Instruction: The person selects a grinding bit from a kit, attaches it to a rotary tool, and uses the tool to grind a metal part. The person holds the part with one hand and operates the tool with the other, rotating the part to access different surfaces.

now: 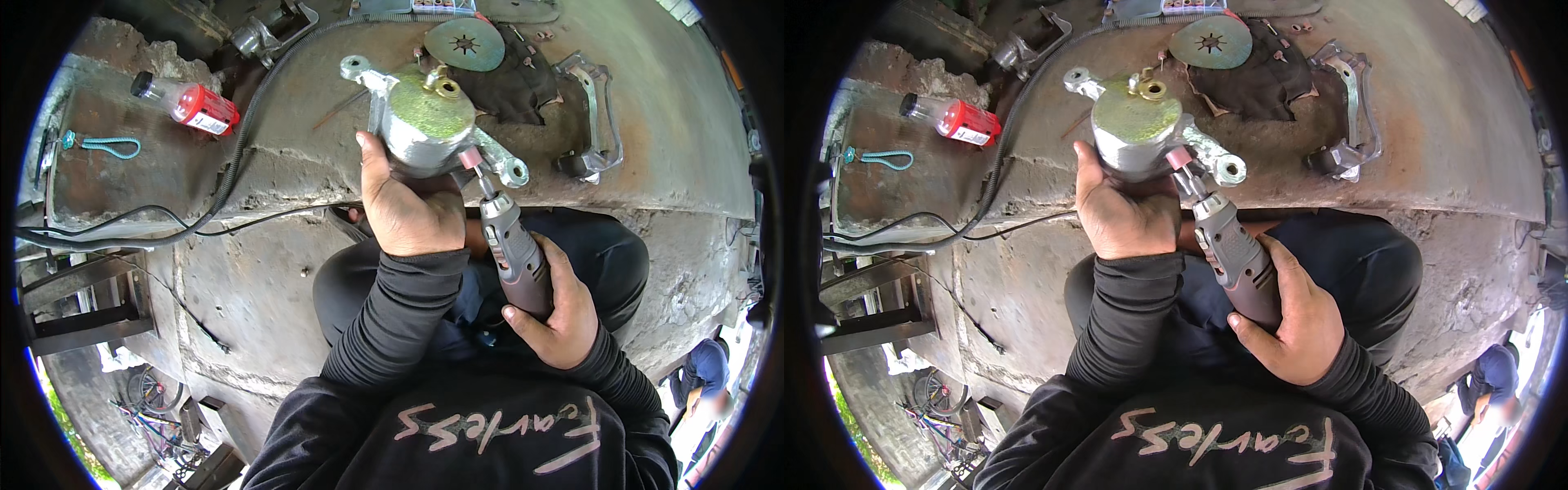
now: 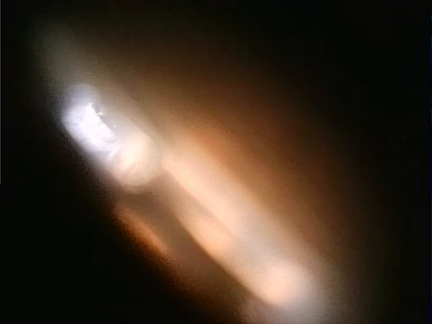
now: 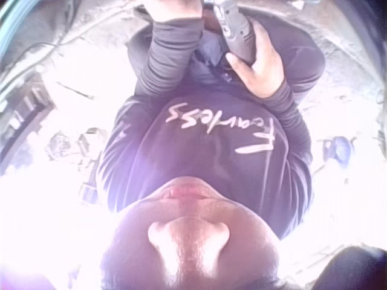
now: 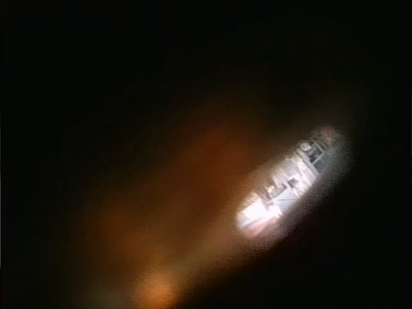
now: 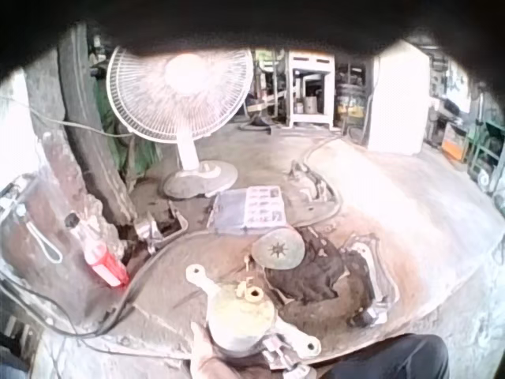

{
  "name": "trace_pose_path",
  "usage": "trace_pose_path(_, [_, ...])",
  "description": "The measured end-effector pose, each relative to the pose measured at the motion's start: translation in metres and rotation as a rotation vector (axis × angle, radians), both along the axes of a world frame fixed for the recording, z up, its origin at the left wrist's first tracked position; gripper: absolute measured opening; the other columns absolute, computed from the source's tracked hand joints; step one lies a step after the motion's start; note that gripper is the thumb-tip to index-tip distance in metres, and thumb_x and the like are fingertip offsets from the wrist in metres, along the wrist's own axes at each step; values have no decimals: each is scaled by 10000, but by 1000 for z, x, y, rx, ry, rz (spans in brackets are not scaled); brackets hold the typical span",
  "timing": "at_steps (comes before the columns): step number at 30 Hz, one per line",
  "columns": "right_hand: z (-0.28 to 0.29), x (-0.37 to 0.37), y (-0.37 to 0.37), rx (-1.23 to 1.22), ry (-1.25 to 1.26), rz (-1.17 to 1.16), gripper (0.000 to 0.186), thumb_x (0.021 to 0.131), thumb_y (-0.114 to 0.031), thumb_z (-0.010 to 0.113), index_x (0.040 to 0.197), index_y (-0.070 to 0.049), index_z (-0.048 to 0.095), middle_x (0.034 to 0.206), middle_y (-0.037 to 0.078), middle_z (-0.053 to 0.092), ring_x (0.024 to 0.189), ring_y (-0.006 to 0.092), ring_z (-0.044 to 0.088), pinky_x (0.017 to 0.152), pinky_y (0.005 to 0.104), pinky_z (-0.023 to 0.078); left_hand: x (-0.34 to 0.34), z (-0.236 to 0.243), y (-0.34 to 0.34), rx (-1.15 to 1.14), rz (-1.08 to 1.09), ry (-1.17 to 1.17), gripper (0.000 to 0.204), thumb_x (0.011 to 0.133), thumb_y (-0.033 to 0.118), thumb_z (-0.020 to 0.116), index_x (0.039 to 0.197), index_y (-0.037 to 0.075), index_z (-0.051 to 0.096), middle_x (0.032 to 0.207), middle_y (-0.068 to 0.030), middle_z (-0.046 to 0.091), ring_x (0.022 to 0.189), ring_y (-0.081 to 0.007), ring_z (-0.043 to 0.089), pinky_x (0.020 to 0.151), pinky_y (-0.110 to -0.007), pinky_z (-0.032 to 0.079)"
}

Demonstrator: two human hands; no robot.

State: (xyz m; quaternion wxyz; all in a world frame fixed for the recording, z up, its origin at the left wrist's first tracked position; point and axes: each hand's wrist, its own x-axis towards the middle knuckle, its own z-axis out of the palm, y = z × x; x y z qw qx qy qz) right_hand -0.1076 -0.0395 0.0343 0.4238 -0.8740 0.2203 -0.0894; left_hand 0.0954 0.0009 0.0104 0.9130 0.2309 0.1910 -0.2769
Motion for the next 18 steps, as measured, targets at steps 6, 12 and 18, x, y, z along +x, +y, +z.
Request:
trace_pose_path(6, [2, -1, 7, 11, 2, -10, 763, 825, -217, 727, 1402, 88, 332, 1239, 298, 557, 1092, 434, 621, 930, 412, 505, -3, 4, 0, -2, -44, -7, 384, 1013, 344, 489, 1227, 41, 585, 1183, -95, 659, 1112, -274, 621, 988, -461, 478])
trace_pose_path(12, [6, -3, 10, -38, 17, -6, 781, 820, -212, 731, 1419, 81, 324, 1253, 306, 551, 1101, 445, 615, 935, 417, 504, 1, 2, 8, -123, -49, 36, 341, 958, 290, 549, 1204, 60, 598, 1156, -48, 662, 1069, -235, 640, 961, -423, 490])
trace_pose_path(18, [16, -2, 10, -85, 96, 5, 793, 811, -206, 731, 1426, 85, 323, 1264, 325, 542, 1106, 455, 613, 928, 424, 511, 5, -1, 9, -93, -24, 43, 326, 943, 285, 538, 1179, 71, 612, 1136, -40, 667, 1044, -229, 654, 931, -420, 513])
